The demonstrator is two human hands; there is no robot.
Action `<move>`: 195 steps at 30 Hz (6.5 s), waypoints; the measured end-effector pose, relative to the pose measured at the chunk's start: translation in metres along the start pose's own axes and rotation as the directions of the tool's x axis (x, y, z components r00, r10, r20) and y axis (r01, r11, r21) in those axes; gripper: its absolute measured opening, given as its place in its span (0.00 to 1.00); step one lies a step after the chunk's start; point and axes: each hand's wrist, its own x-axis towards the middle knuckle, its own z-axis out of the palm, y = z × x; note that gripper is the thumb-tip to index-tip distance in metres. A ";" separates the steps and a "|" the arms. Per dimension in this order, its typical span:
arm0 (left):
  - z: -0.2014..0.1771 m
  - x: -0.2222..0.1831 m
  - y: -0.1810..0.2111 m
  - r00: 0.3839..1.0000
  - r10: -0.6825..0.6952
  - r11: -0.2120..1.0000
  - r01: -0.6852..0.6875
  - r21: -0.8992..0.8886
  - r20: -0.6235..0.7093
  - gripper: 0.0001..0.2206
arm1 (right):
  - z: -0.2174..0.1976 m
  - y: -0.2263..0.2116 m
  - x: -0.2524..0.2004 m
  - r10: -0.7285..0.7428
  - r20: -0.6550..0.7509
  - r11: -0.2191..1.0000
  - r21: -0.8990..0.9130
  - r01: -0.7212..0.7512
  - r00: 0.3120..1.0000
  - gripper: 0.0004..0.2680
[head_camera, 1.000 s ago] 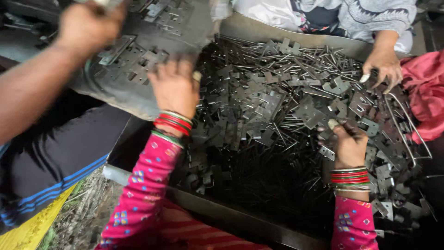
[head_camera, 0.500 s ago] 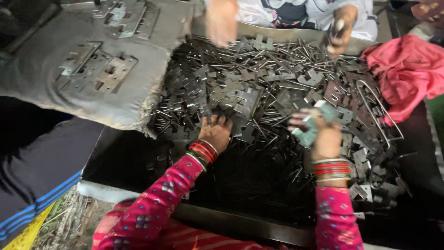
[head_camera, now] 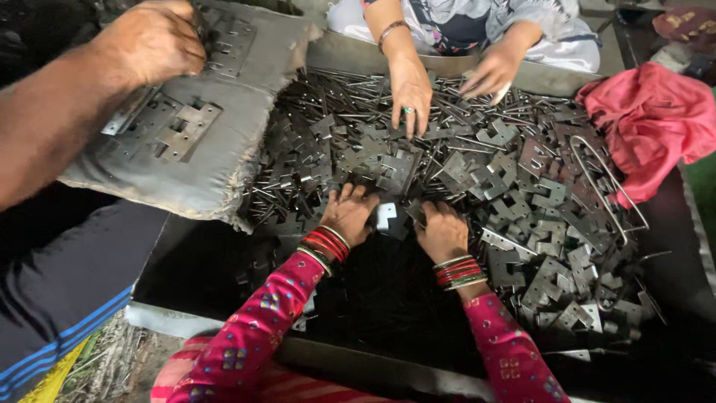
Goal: The person picks up metal hinge parts from a large bin and moves them to a padded work surface on the left.
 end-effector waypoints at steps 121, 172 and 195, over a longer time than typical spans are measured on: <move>-0.006 0.034 0.014 0.921 -0.351 -0.256 0.081 -0.963 0.171 0.09 | -0.073 0.033 0.016 0.186 0.594 -0.227 0.801 -0.554 0.783 0.13; -0.194 -0.015 -0.231 0.680 -0.055 0.977 0.189 0.103 -0.731 0.07 | -0.031 0.122 0.003 0.526 0.169 0.826 -0.335 -0.453 0.833 0.22; 0.014 0.048 0.069 0.932 0.033 0.999 -0.017 0.049 -0.360 0.26 | -0.075 0.064 0.011 0.396 0.231 0.400 0.828 -0.393 0.889 0.19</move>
